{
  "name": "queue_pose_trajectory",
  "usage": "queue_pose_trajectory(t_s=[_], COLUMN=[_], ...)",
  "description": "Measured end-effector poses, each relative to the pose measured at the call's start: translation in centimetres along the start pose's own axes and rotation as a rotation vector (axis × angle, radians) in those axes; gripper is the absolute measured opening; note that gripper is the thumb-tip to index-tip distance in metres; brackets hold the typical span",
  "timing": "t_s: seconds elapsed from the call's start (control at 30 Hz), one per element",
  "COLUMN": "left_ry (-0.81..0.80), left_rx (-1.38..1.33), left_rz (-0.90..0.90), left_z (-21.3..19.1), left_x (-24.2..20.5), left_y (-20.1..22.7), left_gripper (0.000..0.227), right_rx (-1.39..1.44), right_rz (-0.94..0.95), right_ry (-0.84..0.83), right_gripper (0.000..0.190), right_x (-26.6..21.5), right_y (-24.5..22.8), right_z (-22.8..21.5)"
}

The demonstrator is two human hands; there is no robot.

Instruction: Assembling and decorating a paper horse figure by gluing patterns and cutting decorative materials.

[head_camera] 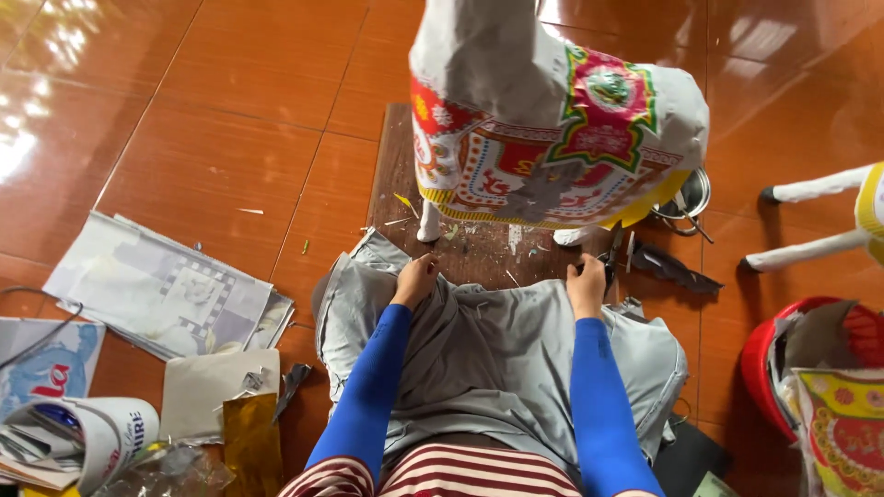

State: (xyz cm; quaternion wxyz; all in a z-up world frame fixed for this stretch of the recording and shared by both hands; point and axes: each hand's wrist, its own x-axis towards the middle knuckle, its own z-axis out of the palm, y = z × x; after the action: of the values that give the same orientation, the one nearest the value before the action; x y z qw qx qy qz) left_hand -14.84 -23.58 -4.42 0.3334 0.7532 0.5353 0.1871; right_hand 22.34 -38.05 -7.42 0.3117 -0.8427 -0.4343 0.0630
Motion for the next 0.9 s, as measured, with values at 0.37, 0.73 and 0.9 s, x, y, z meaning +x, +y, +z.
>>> queue_pose_trajectory(t_s=[0.37, 0.73, 0.9], left_ry=[0.318, 0.181, 0.271], left_rx=[-0.169, -0.226, -0.171], left_rz=[0.137, 0.083, 0.121], left_z=[-2.3, -1.8, -0.5], left_x=[4.5, 5.7, 5.9], left_y=[2.5, 2.9, 2.0], left_gripper=[0.083, 0.054, 0.06], right_rx=[0.291, -0.195, 0.258], right_rz=[-0.616, -0.78, -0.648], right_ry=[-0.043, 0.28, -0.099], right_gripper=[0.03, 0.054, 0.015], right_x=[1.6, 5.9, 0.4], right_y=[-27.6, -36.0, -35.8], right_z=[-14.9, -16.0, -11.9])
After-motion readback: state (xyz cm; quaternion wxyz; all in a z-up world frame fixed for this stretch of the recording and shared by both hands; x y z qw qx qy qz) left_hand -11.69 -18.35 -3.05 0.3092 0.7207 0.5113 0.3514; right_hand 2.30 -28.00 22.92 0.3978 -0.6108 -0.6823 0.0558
